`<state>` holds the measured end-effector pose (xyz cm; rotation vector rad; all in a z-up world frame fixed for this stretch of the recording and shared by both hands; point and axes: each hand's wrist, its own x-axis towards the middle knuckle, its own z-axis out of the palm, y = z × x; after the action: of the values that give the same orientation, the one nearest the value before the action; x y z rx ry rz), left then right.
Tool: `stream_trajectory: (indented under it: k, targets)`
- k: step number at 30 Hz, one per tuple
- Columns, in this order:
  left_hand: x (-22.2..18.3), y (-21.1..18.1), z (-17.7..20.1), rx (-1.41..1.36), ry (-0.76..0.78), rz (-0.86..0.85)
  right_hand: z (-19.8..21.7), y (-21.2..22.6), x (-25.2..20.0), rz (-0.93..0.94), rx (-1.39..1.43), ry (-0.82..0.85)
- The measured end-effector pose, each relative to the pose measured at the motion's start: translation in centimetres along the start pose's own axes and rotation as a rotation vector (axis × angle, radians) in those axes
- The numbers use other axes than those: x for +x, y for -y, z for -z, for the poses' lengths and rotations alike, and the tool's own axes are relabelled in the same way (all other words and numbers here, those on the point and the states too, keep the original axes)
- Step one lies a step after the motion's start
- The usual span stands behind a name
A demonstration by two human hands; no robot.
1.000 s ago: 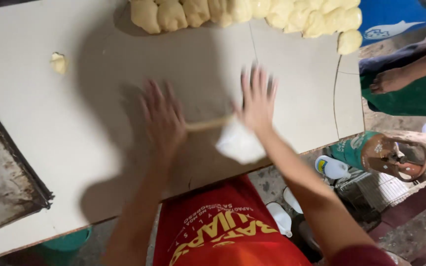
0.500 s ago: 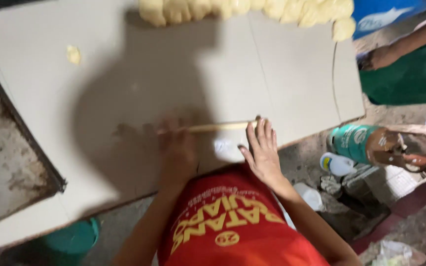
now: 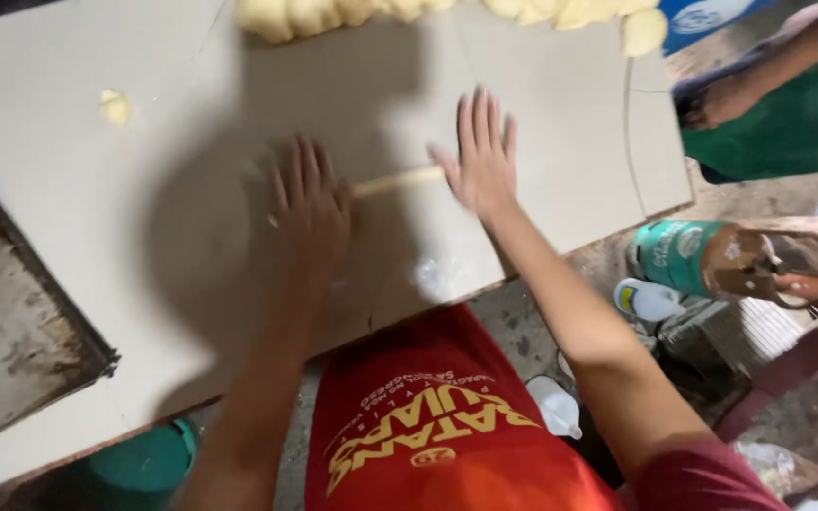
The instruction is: Shape small pieces of dough into twisted rolls and place them on a baking tray
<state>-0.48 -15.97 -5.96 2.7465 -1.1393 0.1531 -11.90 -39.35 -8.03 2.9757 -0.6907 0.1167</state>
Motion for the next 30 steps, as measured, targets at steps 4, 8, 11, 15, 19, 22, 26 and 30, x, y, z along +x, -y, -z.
stream_trajectory:
  k: [4,8,11,15,19,22,26,30]
  targets:
    - [-12.9,-0.8,-1.9,0.056,0.049,0.079,1.6,2.0,-13.7,0.077,0.213,0.126]
    - [-11.3,0.0,-1.3,-0.030,0.048,0.126,0.1,1.2,-12.7,0.030,0.085,0.065]
    - [-3.1,2.1,-1.0,0.034,0.006,0.186,-0.2,-1.0,-1.0,0.023,0.138,0.132]
    - [-0.8,3.2,-2.3,0.113,-0.044,0.356,-3.0,-3.0,4.9,-0.104,0.174,0.084]
    - [-8.6,0.0,-0.1,0.076,-0.029,0.391,0.6,-1.8,-5.3,-0.055,0.280,0.113]
    - [-11.0,-3.9,-0.3,-0.067,-0.005,0.436,2.1,-1.4,-10.0,-0.050,0.298,0.200]
    - [-11.5,-6.9,-2.6,-0.236,0.047,-0.100,2.7,1.8,-12.6,0.226,0.235,0.280]
    - [-7.8,-4.7,-5.9,-0.123,0.029,-0.174,-1.5,4.2,-9.5,0.345,0.118,0.218]
